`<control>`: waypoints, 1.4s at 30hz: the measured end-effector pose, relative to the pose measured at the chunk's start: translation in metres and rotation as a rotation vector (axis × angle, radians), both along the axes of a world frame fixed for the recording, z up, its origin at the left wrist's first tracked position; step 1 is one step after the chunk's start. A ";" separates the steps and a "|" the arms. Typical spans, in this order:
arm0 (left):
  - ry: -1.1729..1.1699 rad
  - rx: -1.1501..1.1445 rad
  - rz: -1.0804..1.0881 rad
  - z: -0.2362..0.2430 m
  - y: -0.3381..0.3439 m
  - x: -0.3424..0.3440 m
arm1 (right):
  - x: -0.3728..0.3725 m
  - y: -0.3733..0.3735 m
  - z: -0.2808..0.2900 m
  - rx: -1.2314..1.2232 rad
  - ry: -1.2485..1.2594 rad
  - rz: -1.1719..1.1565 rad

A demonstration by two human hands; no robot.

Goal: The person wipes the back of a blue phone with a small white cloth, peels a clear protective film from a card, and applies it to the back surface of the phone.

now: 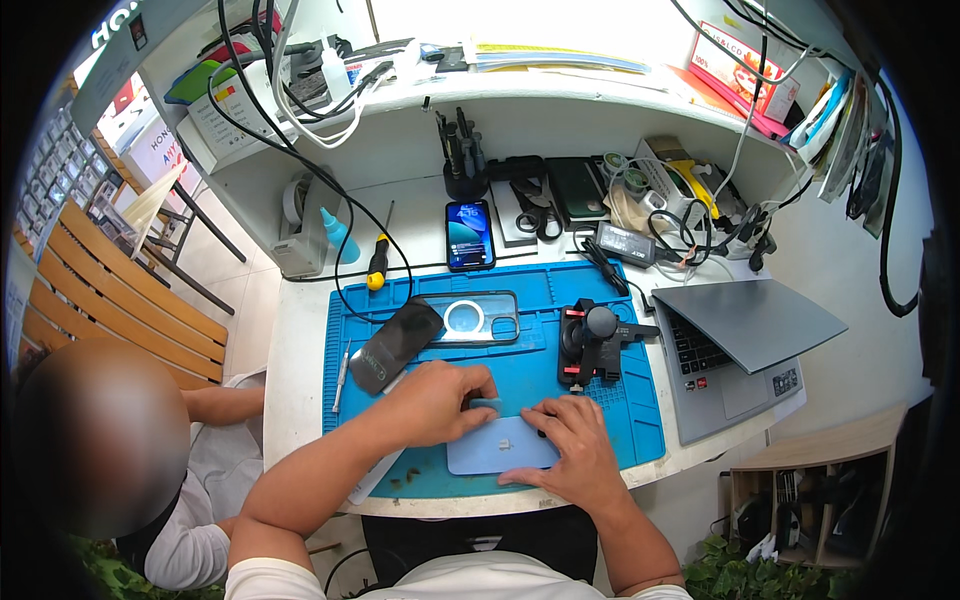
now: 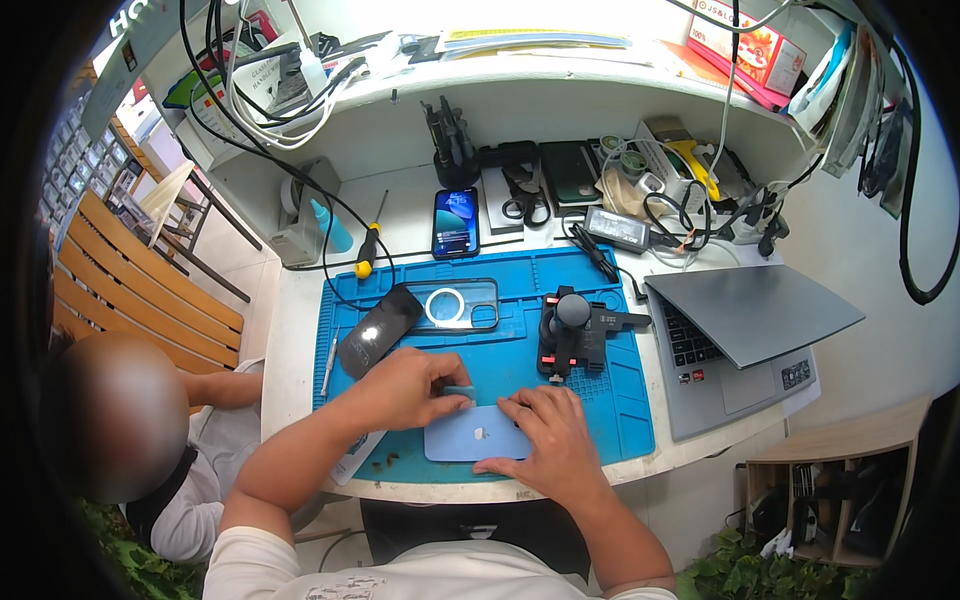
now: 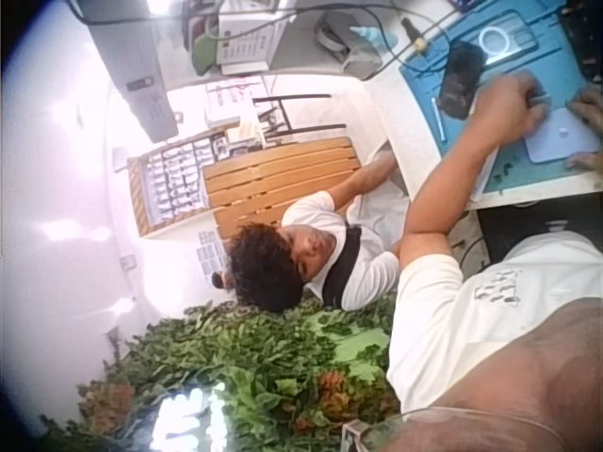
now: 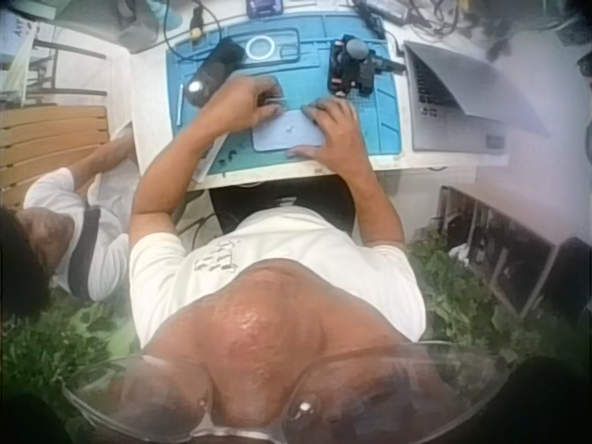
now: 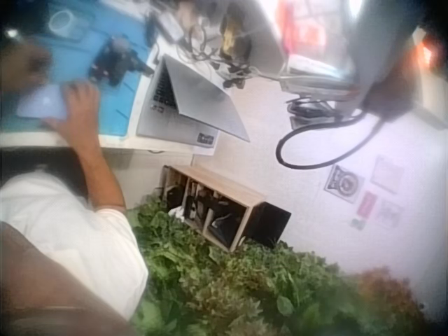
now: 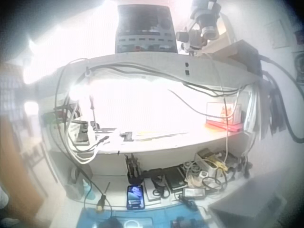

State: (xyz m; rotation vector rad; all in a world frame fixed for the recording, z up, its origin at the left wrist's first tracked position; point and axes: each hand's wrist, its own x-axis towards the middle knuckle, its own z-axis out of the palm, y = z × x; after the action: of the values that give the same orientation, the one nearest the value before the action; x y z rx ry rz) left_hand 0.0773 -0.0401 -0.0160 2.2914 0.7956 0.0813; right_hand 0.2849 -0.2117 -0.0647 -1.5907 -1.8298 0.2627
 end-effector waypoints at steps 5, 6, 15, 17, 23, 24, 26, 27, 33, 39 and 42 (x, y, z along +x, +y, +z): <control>-0.022 0.094 -0.132 0.004 -0.012 -0.004 | 0.000 0.000 -0.001 0.001 0.003 0.000; -0.022 0.095 -0.131 0.003 -0.014 -0.005 | 0.000 0.000 -0.001 0.002 0.003 0.000; 0.049 0.208 -0.233 0.010 -0.008 0.002 | 0.000 -0.001 -0.001 0.014 -0.005 -0.010; 0.104 0.073 -0.189 0.016 0.001 0.006 | -0.001 -0.001 -0.001 0.020 -0.005 -0.013; 0.110 -0.080 -0.174 0.016 0.020 0.012 | -0.001 -0.002 -0.003 0.028 -0.016 -0.007; 0.111 -0.079 -0.173 0.013 0.022 0.012 | -0.001 -0.002 -0.003 0.034 -0.019 -0.004; 0.098 -0.143 -0.136 0.011 0.024 0.012 | 0.000 -0.002 -0.004 0.040 -0.022 0.000; 0.099 -0.143 -0.134 0.012 0.024 0.012 | 0.000 -0.001 -0.004 0.039 -0.025 0.000; 0.129 -0.081 -0.055 0.018 0.008 0.011 | 0.000 -0.004 -0.006 0.061 -0.032 -0.007; -0.019 0.140 -0.036 0.004 -0.015 -0.004 | -0.002 -0.004 -0.007 0.082 -0.024 -0.012; -0.019 0.158 -0.021 0.002 -0.022 -0.007 | -0.001 -0.006 -0.010 0.105 -0.028 -0.015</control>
State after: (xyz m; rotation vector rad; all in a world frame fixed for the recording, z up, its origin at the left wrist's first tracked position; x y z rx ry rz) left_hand 0.0704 -0.0623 -0.0145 2.4434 0.7793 0.1615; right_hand 0.2841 -0.2175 -0.0750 -1.5417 -1.8222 0.1353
